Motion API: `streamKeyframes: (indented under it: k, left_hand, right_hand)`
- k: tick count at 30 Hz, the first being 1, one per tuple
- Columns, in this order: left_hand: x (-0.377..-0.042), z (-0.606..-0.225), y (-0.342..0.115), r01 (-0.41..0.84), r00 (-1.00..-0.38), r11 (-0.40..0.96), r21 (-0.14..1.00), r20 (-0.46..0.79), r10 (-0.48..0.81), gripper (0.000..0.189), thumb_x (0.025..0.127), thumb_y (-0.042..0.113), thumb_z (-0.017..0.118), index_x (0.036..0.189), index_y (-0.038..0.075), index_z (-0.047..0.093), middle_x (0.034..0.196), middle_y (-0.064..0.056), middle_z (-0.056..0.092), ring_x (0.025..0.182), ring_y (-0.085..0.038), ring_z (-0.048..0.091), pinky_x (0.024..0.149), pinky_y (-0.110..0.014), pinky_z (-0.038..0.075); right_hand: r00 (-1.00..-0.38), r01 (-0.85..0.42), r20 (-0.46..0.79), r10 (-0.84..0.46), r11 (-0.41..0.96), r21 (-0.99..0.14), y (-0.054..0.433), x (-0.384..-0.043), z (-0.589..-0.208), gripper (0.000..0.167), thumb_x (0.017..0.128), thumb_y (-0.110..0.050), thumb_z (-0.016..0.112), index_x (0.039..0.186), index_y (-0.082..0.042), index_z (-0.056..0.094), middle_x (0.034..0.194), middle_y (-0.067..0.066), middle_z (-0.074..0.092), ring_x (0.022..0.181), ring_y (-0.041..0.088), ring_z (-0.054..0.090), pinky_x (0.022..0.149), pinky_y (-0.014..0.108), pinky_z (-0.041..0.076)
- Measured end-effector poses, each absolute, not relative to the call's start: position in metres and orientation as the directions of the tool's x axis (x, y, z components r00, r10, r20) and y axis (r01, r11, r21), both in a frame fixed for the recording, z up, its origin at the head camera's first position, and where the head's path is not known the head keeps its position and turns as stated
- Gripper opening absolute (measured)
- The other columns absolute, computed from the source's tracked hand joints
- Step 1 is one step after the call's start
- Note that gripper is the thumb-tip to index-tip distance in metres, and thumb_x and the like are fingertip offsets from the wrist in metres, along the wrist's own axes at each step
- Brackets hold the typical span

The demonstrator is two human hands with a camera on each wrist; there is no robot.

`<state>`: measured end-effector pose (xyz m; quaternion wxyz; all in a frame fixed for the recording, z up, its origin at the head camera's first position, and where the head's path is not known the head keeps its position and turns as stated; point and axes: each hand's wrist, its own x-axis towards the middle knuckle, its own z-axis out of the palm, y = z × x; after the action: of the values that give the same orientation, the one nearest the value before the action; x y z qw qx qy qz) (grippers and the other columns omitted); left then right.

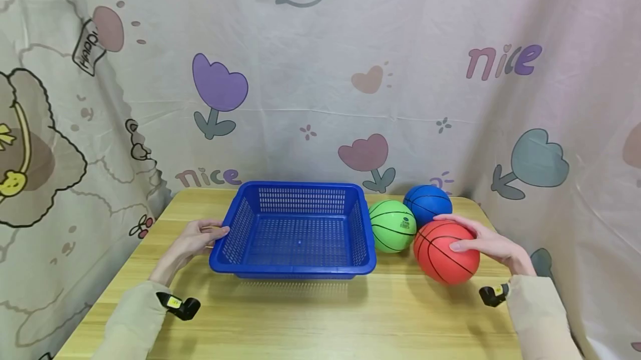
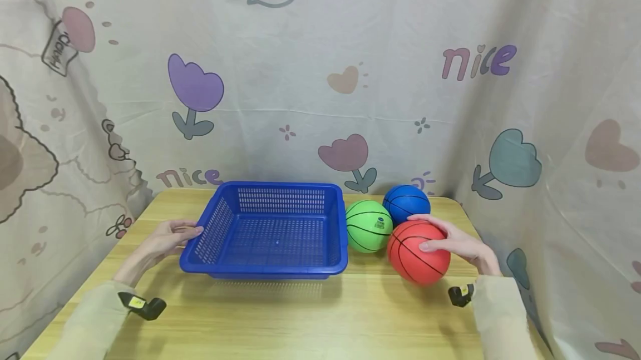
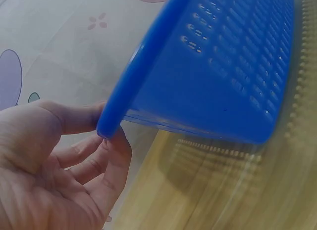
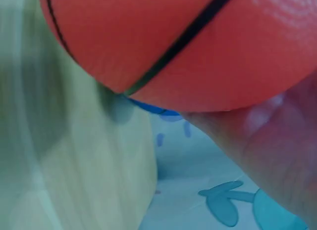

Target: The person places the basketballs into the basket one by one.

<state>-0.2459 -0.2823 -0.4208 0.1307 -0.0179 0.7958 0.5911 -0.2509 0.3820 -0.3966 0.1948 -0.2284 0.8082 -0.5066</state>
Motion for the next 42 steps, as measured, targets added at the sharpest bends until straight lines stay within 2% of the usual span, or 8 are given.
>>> streamKeyframes:
  k: [11,17,21,25,27,31,34,42]
  left_hand:
    - [-0.246,-0.420,-0.282,-0.192,-0.963,0.305,0.933,-0.239,0.123,0.067,0.101,0.022,0.061,0.146,-0.017,0.029,0.102,-0.002,0.070,0.081,-0.009,0.071,0.074,-0.031,0.062]
    - [-0.246,-0.420,-0.283,-0.201,-0.961,0.301,0.932,-0.247,0.123,0.067,0.101,0.022,0.062,0.146,-0.016,0.030,0.098,0.002,0.069,0.078,-0.008,0.070,0.074,-0.030,0.062]
    - [-0.246,-0.419,-0.283,-0.201,-0.960,0.299,0.933,-0.249,0.130,0.067,0.101,0.022,0.061,0.146,-0.016,0.029,0.098,0.002,0.069,0.077,-0.008,0.070,0.073,-0.030,0.062]
    - [-0.246,-0.419,-0.284,-0.202,-0.958,0.300,0.932,-0.252,0.137,0.069,0.101,0.023,0.061,0.148,-0.016,0.027,0.100,0.000,0.070,0.079,-0.009,0.071,0.073,-0.030,0.062]
    - [-0.247,-0.420,-0.284,-0.205,-0.957,0.297,0.932,-0.255,0.138,0.069,0.102,0.023,0.061,0.148,-0.016,0.027,0.100,0.000,0.069,0.079,-0.009,0.071,0.073,-0.030,0.062]
    - [-0.247,-0.420,-0.284,-0.211,-0.956,0.290,0.933,-0.259,0.139,0.069,0.101,0.023,0.061,0.148,-0.016,0.027,0.100,0.001,0.068,0.077,-0.008,0.070,0.072,-0.030,0.062]
    - [-0.247,-0.420,-0.284,-0.206,-0.956,0.301,0.931,-0.257,0.141,0.069,0.102,0.023,0.061,0.148,-0.016,0.027,0.100,0.000,0.069,0.078,-0.008,0.070,0.073,-0.029,0.062]
    - [-0.247,-0.420,-0.285,-0.203,-0.957,0.315,0.927,-0.256,0.137,0.070,0.102,0.024,0.060,0.148,-0.016,0.026,0.102,-0.001,0.069,0.076,-0.008,0.070,0.072,-0.029,0.062]
  right_hand:
    - [-0.783,-0.298,0.013,-0.622,0.357,-0.885,0.356,-0.269,-0.359,0.059,0.096,-0.009,0.055,0.151,-0.007,0.036,0.136,-0.011,0.055,0.117,0.012,0.061,0.086,0.041,0.061]
    - [-0.795,-0.293,0.013,-0.607,0.365,-0.884,0.325,-0.279,-0.340,0.056,0.097,-0.014,0.056,0.150,-0.013,0.039,0.134,-0.008,0.054,0.116,0.017,0.062,0.087,0.040,0.060]
    - [-0.813,-0.300,0.018,-0.583,0.391,-0.870,0.302,-0.287,-0.332,0.054,0.097,-0.018,0.057,0.149,-0.018,0.043,0.136,0.002,0.054,0.119,0.024,0.058,0.088,0.041,0.060]
    - [-0.835,-0.311,0.030,-0.549,0.428,-0.848,0.277,-0.296,-0.327,0.060,0.097,-0.022,0.059,0.153,-0.017,0.039,0.144,0.016,0.051,0.124,0.035,0.055,0.093,0.047,0.057]
    - [-0.848,-0.306,0.033,-0.529,0.438,-0.845,0.265,-0.300,-0.326,0.062,0.098,-0.024,0.061,0.155,-0.017,0.037,0.147,0.019,0.049,0.127,0.039,0.054,0.096,0.050,0.055]
    - [-0.860,-0.286,0.022,-0.510,0.446,-0.848,0.243,-0.307,-0.322,0.063,0.096,-0.030,0.065,0.154,-0.027,0.040,0.149,0.015,0.050,0.129,0.039,0.055,0.099,0.053,0.054]
    - [-0.856,-0.285,0.018,-0.516,0.444,-0.849,0.229,-0.314,-0.321,0.063,0.095,-0.031,0.066,0.153,-0.030,0.041,0.148,0.014,0.051,0.128,0.038,0.057,0.099,0.053,0.055]
    - [-0.845,-0.306,0.063,-0.530,0.383,-0.872,0.191,-0.330,-0.320,0.061,0.094,-0.026,0.067,0.150,-0.026,0.045,0.145,0.016,0.054,0.125,0.038,0.059,0.096,0.051,0.057]
